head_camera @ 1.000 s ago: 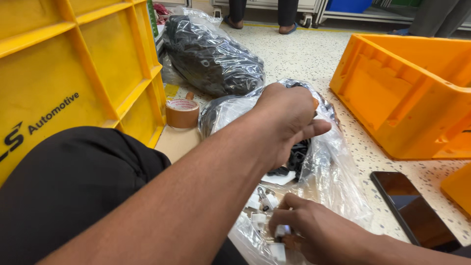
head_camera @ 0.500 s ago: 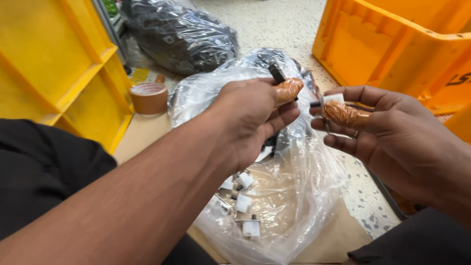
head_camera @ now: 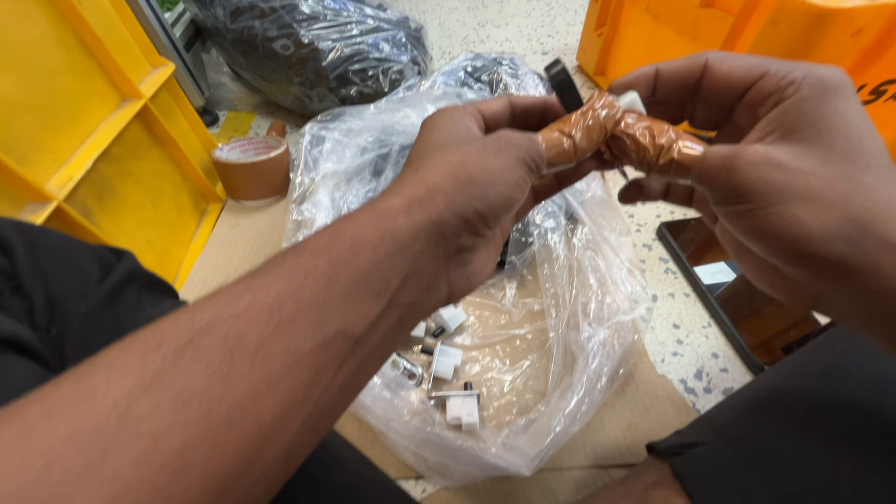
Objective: The person sits on the floor and assembles small white plastic housings, pressing black rubber grommet pieces into each housing by hand and placing the completed assemblies into a plastic bag. They repeatedly pick parts from the bag, fit them together, and set finished units aside.
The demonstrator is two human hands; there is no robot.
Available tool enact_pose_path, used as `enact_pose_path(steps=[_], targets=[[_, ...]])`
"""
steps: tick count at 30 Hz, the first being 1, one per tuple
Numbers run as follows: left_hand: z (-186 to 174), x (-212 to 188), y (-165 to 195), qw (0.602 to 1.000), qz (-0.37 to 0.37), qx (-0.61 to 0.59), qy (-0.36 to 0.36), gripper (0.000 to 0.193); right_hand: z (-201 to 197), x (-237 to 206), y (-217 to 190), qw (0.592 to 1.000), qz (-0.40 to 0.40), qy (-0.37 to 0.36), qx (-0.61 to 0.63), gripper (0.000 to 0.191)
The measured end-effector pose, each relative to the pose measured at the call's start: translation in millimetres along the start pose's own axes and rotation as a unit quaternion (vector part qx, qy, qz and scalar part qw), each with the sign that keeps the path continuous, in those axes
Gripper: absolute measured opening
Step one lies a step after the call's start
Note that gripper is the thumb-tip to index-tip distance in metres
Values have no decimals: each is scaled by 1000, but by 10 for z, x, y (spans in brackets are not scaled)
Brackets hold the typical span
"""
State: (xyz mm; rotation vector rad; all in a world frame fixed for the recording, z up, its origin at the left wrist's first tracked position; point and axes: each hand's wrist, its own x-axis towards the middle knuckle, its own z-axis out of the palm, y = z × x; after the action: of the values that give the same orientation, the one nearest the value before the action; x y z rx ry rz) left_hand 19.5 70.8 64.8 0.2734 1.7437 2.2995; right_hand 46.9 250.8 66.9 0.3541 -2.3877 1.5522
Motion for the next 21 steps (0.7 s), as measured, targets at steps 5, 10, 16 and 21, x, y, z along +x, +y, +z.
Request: enact_pose_path(steps=[5,10,16,21], targets=[[-63,48,-45,999,36,-9,-31,39,26,-46,-98,999,7,10,38,23],[-84,147,-70,996,20,-70,-41,30,8,-46,-59,993,0,-1,114,22],[-161,238,-20,943,190,272,3,19,-49,52,113,985,125,7,116,31],[-259,232,-51,770,471,426,-63,14,-132,124,195,899,328,-32,289,36]])
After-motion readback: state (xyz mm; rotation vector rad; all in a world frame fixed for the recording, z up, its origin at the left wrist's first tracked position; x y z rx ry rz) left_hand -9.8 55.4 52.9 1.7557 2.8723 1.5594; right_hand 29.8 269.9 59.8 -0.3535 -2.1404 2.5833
